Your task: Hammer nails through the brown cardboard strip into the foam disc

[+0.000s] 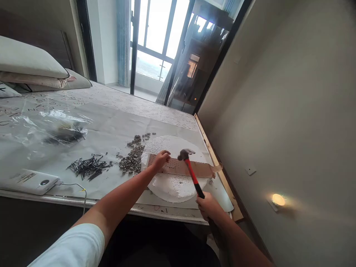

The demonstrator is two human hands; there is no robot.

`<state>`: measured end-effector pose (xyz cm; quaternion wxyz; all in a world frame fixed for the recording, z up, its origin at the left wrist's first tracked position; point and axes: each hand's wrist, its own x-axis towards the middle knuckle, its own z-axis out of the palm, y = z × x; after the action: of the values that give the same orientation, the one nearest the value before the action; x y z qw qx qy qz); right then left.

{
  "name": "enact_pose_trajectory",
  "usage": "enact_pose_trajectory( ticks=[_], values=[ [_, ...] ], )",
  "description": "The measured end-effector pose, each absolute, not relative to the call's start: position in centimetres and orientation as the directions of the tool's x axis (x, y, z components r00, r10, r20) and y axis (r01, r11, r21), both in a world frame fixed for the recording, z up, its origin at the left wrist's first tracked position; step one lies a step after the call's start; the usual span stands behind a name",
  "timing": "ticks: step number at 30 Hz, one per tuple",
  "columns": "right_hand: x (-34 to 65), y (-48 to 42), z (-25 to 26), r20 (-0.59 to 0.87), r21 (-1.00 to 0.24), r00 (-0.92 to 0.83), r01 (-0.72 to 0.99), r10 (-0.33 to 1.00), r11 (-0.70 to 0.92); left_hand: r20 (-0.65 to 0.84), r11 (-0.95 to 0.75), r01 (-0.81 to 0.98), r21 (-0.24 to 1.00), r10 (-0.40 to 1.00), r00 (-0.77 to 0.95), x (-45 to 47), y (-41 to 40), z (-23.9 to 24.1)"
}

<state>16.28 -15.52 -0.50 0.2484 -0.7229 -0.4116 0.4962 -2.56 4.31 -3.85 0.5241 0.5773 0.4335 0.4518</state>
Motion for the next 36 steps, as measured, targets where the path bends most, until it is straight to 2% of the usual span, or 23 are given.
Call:
enact_pose_trajectory(
  ticks=[3, 5, 9, 11, 13, 18, 23, 27, 30, 33, 36],
  values=[
    [15.8, -15.1, -1.0, -0.53, -0.73, 0.173, 0.403, 0.83, -0.551, 0.16, -0.17, 0.083, 0.982, 0.98, 0.114, -4.1, 4.1, -2.7],
    [16.2, -15.1, -0.7, -0.472, -0.752, 0.192, 0.422, 0.86, -0.506, 0.25, -0.264, 0.227, 0.937, 0.964, 0.089, -5.4, 3.8, -2.3],
    [17.0, -16.0, 0.2, -0.228, -0.729, 0.209, 0.61, 0.951, -0.309, 0.398, -0.489, 0.539, 0.686, 0.872, 0.286, -7.2, 2.3, -2.8],
    [16.8, -16.3, 0.1, -0.153, -0.692, 0.182, 0.682, 0.971, -0.237, 0.378, -0.545, 0.615, 0.571, 0.839, 0.392, -7.4, 1.5, -3.7],
    [16.3, -16.3, -0.7, -0.179, -0.667, 0.171, 0.703, 0.969, -0.248, 0.329, -0.545, 0.667, 0.508, 0.839, 0.434, -7.2, 0.9, -4.5],
    [15.4, -15.9, -2.3, -0.305, -0.626, 0.193, 0.698, 0.933, -0.349, 0.27, -0.516, 0.733, 0.443, 0.856, 0.44, -6.9, 0.2, -5.5],
    [15.9, -16.3, -1.3, -0.216, -0.686, 0.174, 0.674, 0.961, -0.276, 0.249, -0.529, 0.76, 0.378, 0.849, 0.467, -7.0, 0.4, -5.3],
    [15.3, -16.3, -2.0, -0.33, -0.689, 0.174, 0.628, 0.928, -0.363, 0.254, -0.526, 0.764, 0.374, 0.85, 0.461, -6.6, 0.4, -5.4],
    [14.8, -16.8, -3.1, -0.371, -0.71, 0.175, 0.579, 0.912, -0.4, 0.267, -0.545, 0.724, 0.423, 0.838, 0.475, -7.2, 0.6, -5.2],
    [14.5, -19.2, -3.8, -0.409, -0.831, 0.13, 0.357, 0.903, -0.427, 0.357, -0.509, 0.707, 0.491, 0.858, 0.37, -10.0, 0.9, -4.8],
    [14.2, -22.7, -4.3, -0.44, -0.895, -0.006, 0.084, 0.898, -0.438, 0.424, -0.334, 0.797, 0.504, 0.899, 0.108, -14.6, 0.8, -5.7]
  ],
)
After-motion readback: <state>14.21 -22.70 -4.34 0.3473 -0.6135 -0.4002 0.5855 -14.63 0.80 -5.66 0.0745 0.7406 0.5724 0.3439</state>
